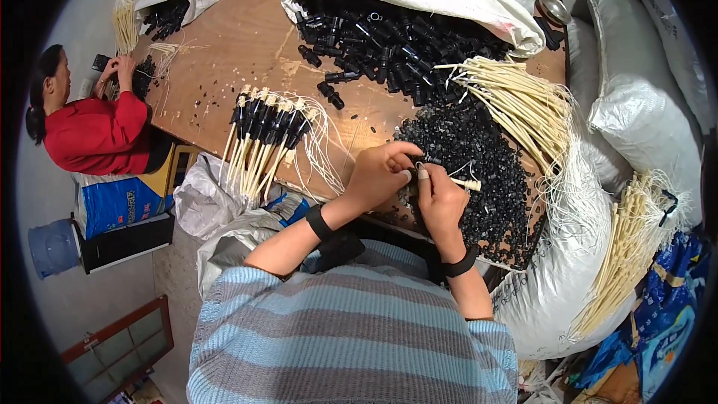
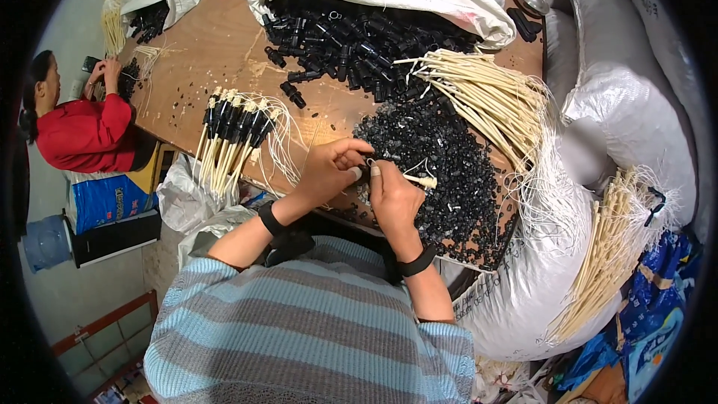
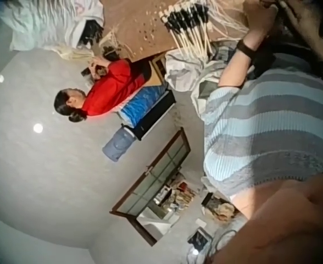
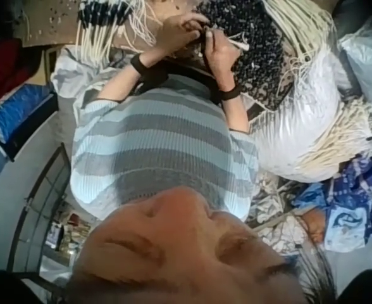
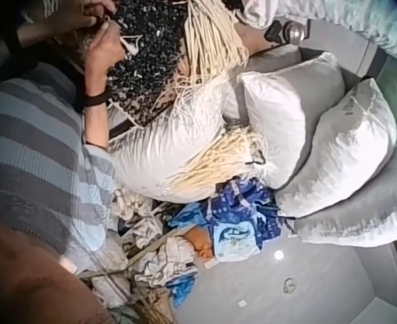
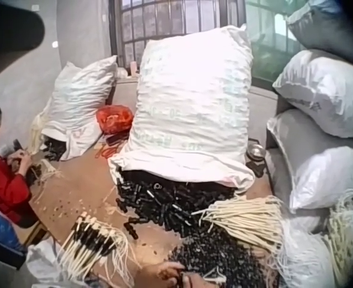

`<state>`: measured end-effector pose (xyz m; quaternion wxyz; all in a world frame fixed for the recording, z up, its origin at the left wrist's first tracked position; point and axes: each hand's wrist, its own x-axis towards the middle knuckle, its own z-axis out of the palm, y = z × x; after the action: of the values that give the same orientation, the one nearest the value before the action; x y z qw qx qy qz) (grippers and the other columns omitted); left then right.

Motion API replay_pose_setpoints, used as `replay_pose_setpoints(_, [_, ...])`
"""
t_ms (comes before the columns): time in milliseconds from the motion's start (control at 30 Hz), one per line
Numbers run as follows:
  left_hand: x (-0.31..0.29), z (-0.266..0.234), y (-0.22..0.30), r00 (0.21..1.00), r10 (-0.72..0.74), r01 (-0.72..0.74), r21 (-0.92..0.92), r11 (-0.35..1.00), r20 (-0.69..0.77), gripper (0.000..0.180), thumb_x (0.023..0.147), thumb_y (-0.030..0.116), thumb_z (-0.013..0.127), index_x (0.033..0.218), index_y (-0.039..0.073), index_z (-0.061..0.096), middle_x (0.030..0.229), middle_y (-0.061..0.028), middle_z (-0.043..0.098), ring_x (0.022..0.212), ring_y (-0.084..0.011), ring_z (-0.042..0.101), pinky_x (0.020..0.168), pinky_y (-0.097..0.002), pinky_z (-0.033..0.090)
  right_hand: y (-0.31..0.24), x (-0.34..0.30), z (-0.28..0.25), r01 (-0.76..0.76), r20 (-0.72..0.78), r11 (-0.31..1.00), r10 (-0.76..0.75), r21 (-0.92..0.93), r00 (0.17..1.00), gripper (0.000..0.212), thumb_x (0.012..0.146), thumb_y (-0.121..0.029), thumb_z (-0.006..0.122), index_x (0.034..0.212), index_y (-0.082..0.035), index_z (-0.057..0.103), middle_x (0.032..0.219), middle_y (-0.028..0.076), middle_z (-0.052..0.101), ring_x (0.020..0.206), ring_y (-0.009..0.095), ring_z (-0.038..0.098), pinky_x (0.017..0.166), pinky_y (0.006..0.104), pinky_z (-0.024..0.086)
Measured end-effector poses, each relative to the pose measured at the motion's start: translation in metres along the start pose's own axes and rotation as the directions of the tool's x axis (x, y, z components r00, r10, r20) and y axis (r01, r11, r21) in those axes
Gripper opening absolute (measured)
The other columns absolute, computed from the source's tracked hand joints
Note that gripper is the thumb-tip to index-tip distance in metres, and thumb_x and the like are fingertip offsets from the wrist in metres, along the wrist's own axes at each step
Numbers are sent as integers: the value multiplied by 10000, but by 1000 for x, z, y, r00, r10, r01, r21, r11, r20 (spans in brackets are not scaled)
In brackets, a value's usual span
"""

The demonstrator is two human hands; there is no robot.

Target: The person picks up a white cord and a black plastic connector, fits the cord into the connector, and presses a small black piece into the assembly. They then place the completed unit onto a pile of similar assemblies on the table.

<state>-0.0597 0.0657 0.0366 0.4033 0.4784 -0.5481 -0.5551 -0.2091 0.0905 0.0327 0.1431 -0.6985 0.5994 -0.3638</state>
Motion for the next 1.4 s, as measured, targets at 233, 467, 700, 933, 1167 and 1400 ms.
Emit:
replay_pose_setpoints(233, [7,-6,-7,999,38,-36,48,998,-29,170,713,-41,641,853,32,705,764,-26,664,647,-82,590,603,-222,486,-1,-4,2,148,-42,988,-150,-40,988,62,846,-90,659,901,-65,673,653,103,614,492,206,589,471,309,440])
replay_pose_setpoints(467, [11,-15,-1,960,270,-228,367,902,-67,215,661,-31,631,846,57,697,778,-70,632,700,-199,606,630,-287,488,6,-6,-11,-274,262,820,157,503,952,113,850,-35,650,960,-12,660,657,-46,552,534,33,452,507,199,371])
replay_pose_setpoints(700, [5,-10,-1,919,228,-346,385,856,320,488,693,16,621,1176,77,595,1025,-106,664,892,-272,656,761,-376,514,3,3,-36,-552,537,12,215,834,816,136,887,-63,621,1006,2,632,656,-76,492,530,9,362,482,181,251])
replay_pose_setpoints(933, [17,-25,18,901,-38,-150,392,908,433,344,706,50,562,1043,13,621,849,-153,658,784,-297,628,721,-363,487,16,4,-28,271,63,913,-303,305,951,301,804,-8,569,1084,-54,672,646,39,625,500,162,570,456,300,426])
replay_pose_setpoints(1167, [14,-25,3,915,-59,-92,350,932,399,294,716,58,540,976,-35,643,802,-181,649,727,-266,624,689,-358,476,0,2,-26,189,213,975,-212,120,954,303,759,-4,610,1048,-48,689,800,132,696,614,256,674,556,314,532])
replay_pose_setpoints(1400, [14,-40,13,895,-249,118,341,933,371,260,722,78,548,934,-28,656,774,-190,647,711,-279,626,661,-373,480,-3,4,-21,184,81,963,-203,197,976,335,798,-31,652,1128,-67,687,804,143,698,563,190,647,534,275,501])
